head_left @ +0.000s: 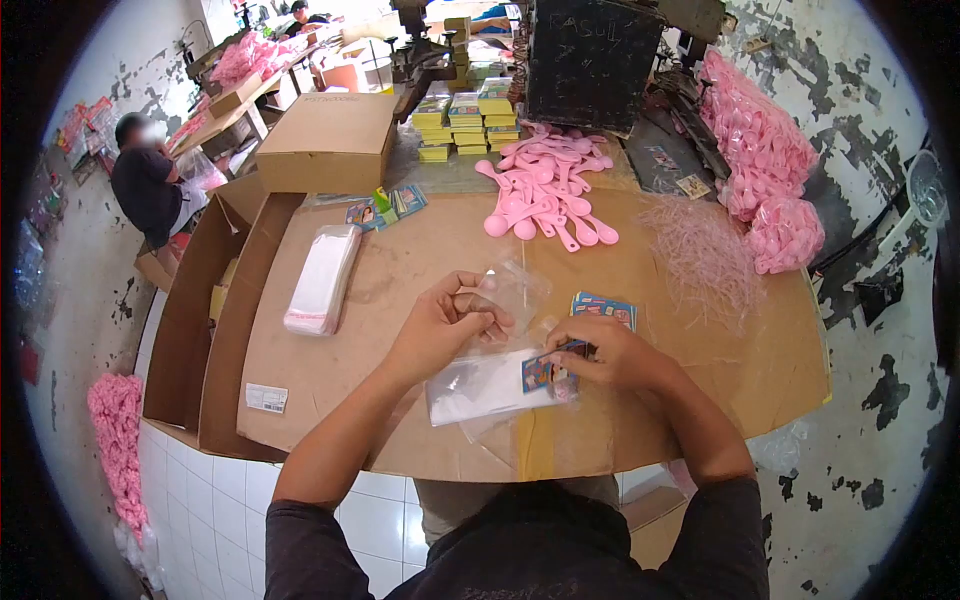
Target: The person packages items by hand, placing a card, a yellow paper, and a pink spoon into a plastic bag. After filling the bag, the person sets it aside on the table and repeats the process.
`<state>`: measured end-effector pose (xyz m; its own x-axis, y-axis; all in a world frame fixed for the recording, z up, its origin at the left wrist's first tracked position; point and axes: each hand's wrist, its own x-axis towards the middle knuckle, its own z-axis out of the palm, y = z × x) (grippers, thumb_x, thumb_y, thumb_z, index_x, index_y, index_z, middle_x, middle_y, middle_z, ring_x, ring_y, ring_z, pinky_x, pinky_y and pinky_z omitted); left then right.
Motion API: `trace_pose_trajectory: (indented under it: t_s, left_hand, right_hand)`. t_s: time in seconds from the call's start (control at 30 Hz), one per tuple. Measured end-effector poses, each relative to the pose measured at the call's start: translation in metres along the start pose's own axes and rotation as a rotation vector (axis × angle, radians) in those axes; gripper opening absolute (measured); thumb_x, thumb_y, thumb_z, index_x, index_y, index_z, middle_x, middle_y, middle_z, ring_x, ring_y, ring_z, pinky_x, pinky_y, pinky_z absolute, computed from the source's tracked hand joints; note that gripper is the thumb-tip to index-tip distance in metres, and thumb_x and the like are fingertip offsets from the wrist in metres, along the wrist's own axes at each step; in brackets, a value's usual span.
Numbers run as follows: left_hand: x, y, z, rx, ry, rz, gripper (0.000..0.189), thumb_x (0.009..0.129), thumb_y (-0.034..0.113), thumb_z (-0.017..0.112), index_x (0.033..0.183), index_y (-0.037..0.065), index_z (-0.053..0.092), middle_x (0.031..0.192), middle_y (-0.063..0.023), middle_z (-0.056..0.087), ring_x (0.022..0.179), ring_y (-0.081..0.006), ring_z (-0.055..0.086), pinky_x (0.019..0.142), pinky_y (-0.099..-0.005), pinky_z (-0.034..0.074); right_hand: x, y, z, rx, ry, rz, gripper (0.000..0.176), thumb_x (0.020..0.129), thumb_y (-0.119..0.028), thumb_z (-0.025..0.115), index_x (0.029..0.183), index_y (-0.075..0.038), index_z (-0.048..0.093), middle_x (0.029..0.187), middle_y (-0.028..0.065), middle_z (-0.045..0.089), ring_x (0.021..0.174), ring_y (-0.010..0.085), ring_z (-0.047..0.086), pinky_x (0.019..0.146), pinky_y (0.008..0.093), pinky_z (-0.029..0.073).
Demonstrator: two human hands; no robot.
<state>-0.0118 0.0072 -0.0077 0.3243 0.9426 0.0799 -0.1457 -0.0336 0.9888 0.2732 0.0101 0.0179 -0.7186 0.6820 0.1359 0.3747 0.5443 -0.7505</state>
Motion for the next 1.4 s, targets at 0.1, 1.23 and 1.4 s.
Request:
trace_pose_trajectory:
  t_s: [0.1,1.23,1.4]
  left_hand:
    - [-0.004,0.015,0.009,-0.095,-0.054,-0.075,0.039,0.098,0.003,0.064,0.136,-0.001,0.055,0.102,-0.0119,0.075,0.086,-0.0171,0.072,0.079,-0.0293,0.058]
    - [-0.015,0.003,0.037,0.188,-0.056,-0.036,0.019,0.100,0.015,0.068,0.109,-0.002,0.072,0.093,-0.0075,0.077,0.084,-0.0086,0.069,0.075,-0.0260,0.055]
    - [-0.017,-0.002,0.040,0.371,-0.143,0.024,0.020,0.101,0.014,0.068,0.112,-0.003,0.069,0.097,-0.0068,0.076,0.087,-0.0077,0.068,0.075,-0.0239,0.054]
  right_hand:
    - [0.003,0.010,0.001,0.082,0.201,0.049,0.023,0.094,-0.011,0.071,0.115,-0.002,0.067,0.098,0.0101,0.073,0.087,0.0164,0.068,0.077,0.0315,0.054]
    - [0.008,-0.024,-0.013,-0.046,0.296,-0.021,0.017,0.091,-0.007,0.074,0.107,-0.002,0.073,0.104,0.0123,0.073,0.091,0.0192,0.071,0.077,0.0313,0.054]
    - [0.010,-0.019,0.001,0.046,0.222,-0.084,0.018,0.091,-0.007,0.072,0.109,-0.002,0.073,0.105,0.0113,0.071,0.091,0.0171,0.068,0.075,0.0294,0.053]
